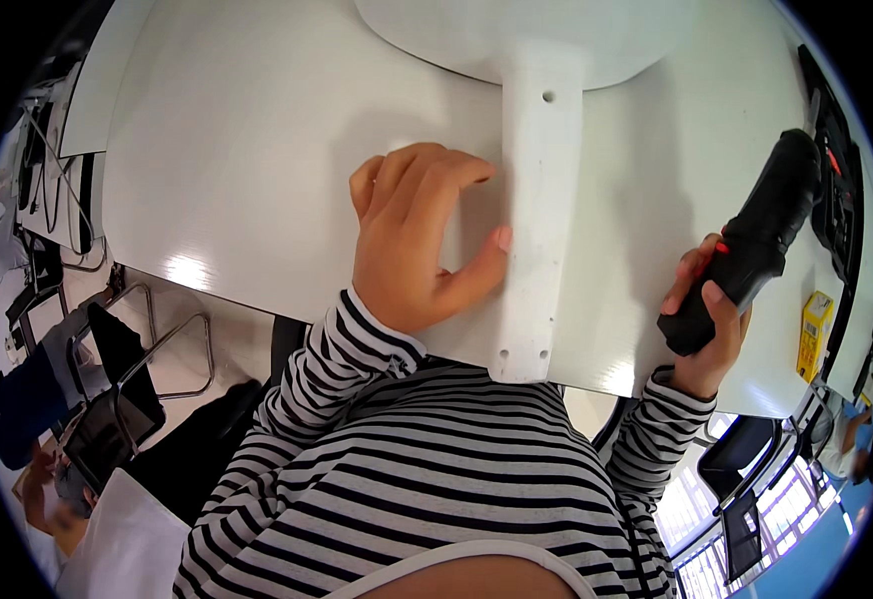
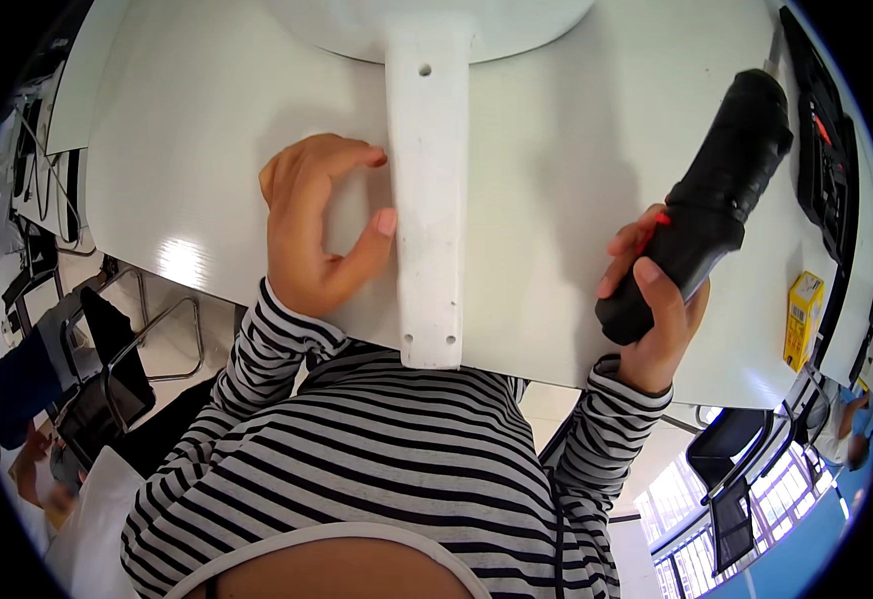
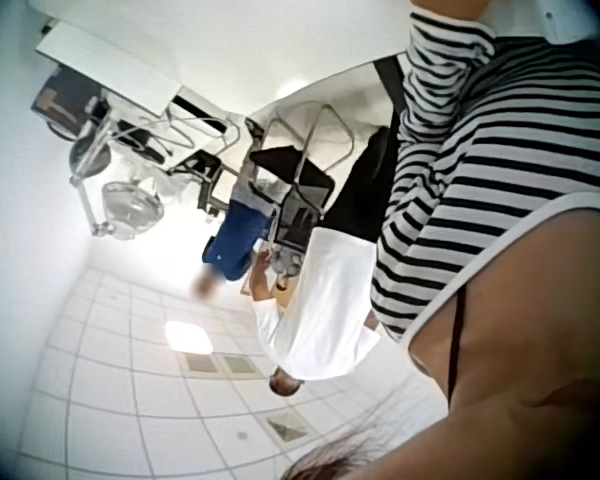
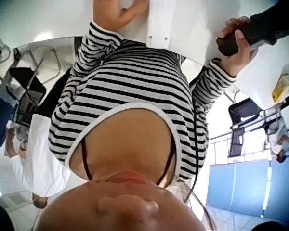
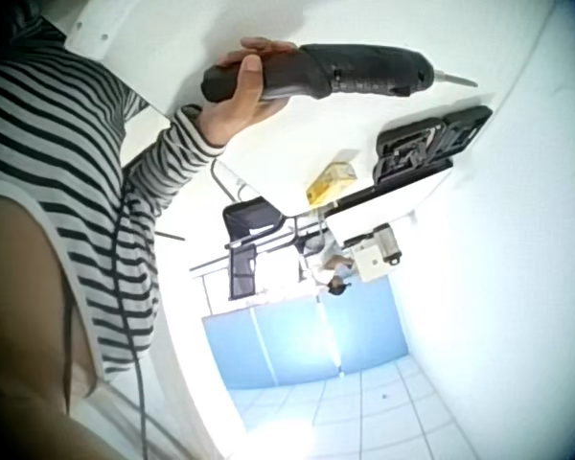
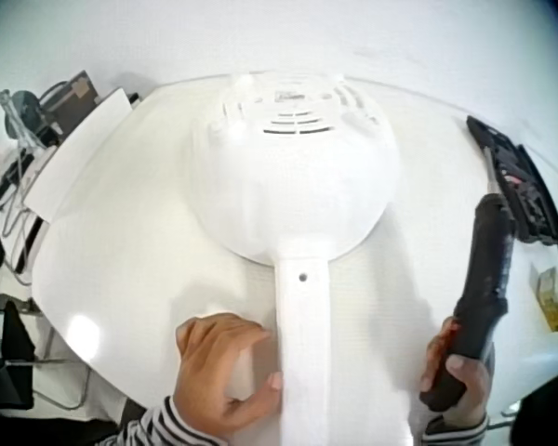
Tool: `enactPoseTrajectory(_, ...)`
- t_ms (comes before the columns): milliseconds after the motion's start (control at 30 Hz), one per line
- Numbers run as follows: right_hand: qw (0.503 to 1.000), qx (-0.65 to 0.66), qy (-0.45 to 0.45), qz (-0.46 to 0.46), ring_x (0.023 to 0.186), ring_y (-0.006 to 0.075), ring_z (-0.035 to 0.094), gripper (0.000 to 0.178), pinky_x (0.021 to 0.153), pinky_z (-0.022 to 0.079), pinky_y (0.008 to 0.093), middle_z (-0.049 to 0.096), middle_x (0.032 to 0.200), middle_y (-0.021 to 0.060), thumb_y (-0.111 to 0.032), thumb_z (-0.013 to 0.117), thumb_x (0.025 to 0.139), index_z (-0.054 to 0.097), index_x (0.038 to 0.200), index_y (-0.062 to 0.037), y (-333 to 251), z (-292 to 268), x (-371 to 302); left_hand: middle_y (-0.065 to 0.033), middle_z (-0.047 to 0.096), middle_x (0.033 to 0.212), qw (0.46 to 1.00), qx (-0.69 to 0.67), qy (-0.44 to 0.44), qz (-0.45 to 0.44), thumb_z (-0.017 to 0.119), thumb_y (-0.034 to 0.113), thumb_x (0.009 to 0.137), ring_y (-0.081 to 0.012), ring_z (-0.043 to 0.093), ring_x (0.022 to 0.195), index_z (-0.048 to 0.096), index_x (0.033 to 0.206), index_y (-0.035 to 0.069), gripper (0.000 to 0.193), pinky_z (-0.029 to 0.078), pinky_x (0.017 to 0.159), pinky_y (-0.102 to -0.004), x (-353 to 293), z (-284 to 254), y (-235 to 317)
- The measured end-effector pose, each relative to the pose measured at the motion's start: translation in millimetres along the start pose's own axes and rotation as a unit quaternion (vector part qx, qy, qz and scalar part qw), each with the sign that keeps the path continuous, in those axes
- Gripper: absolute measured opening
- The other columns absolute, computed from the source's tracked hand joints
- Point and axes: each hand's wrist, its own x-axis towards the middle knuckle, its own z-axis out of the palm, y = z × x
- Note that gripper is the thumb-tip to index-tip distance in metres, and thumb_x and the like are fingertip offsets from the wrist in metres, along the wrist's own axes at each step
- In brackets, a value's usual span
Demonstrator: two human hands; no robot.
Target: The person uses a cordless electric screwdriver to remove screws from the bottom of a gray and beige appliance, then from a white fan base. They hold the objects steady with one hand while operating the tool with the other.
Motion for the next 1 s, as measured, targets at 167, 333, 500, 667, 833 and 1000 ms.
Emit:
enactPoseTrajectory(167,1.0,-0.004,-0.015,0.008,0.052,0.0146,0.05,0.04,0.053,0.04,0.0234,0.054,0.077,0.0129,-0.02,0.055,0.068,0.05,0.1,0.0037,-1.2,-4.5,-4.2,-0.0035,0.055,0.085,1.0,0.001,0.012,0.016,0.062,0.015,0.067,-0.0204,0.049,0.084,0.053,0.094,0.006,0.031,0.027,0.082,-0.0342,-1.0,-0.3,-0.2)
enactPoseTrajectory(333,1.0,-0.007,-0.017,0.016,0.052,0.0147,0.05,0.038,0.052,0.04,0.0238,0.055,0.077,0.0126,-0.02,0.055,0.068,0.051,0.098,0.0028,-1.5,-2.7,-7.0,-0.0025,0.055,0.085,1.0,-0.006,0.014,0.021,0.062,0.015,0.068,-0.0198,0.049,0.083,0.053,0.094,0.007,0.029,0.027,0.082,-0.0328,-3.3,1.8,-3.0)
enactPoseTrajectory(500,0.999,-0.018,-0.021,0.021,0.052,0.0146,0.05,0.037,0.051,0.04,0.0244,0.055,0.078,0.0127,-0.019,0.055,0.068,0.051,0.098,0.0033,-3.8,-2.0,-8.6,-0.0021,0.055,0.085,1.0,-0.004,0.013,0.017,0.062,0.015,0.068,-0.0194,0.049,0.083,0.052,0.093,0.007,0.028,0.026,0.082,-0.0326,-3.6,1.3,-1.4)
enactPoseTrajectory(667,0.999,-0.026,-0.028,0.032,0.053,0.015,0.05,0.036,0.051,0.039,0.0255,0.055,0.077,0.0127,-0.019,0.055,0.07,0.051,0.098,0.004,-3.5,-3.8,-8.8,-0.0036,0.059,0.09,1.0,-0.003,-0.012,-0.003,0.06,0.011,0.07,-0.0202,0.051,0.09,0.053,0.098,0.006,0.03,0.027,0.086,-0.0318,-2.8,-2.4,2.7)
enactPoseTrajectory(833,0.999,-0.03,-0.034,0.025,0.053,0.0155,0.049,0.035,0.051,0.039,0.0256,0.054,0.077,0.0128,-0.019,0.056,0.071,0.051,0.097,0.0051,-4.1,-3.9,-11.5,-0.0005,0.056,0.086,0.999,0.003,0.023,0.03,0.062,0.016,0.068,-0.0188,0.049,0.085,0.053,0.094,0.009,0.028,0.026,0.083,-0.033,-1.8,4.5,-2.1)
enactPoseTrajectory(1000,0.997,-0.051,-0.051,0.009,0.052,0.0149,0.049,0.037,0.05,0.039,0.0255,0.056,0.074,0.0115,-0.021,0.057,0.072,0.051,0.097,0.0053,-1.6,-9.5,-13.0,0.0005,0.057,0.086,0.998,0.008,0.038,0.044,0.063,0.017,0.069,-0.0178,0.049,0.087,0.053,0.095,0.009,0.029,0.026,0.085,-0.0331,-3.4,4.8,-4.2)
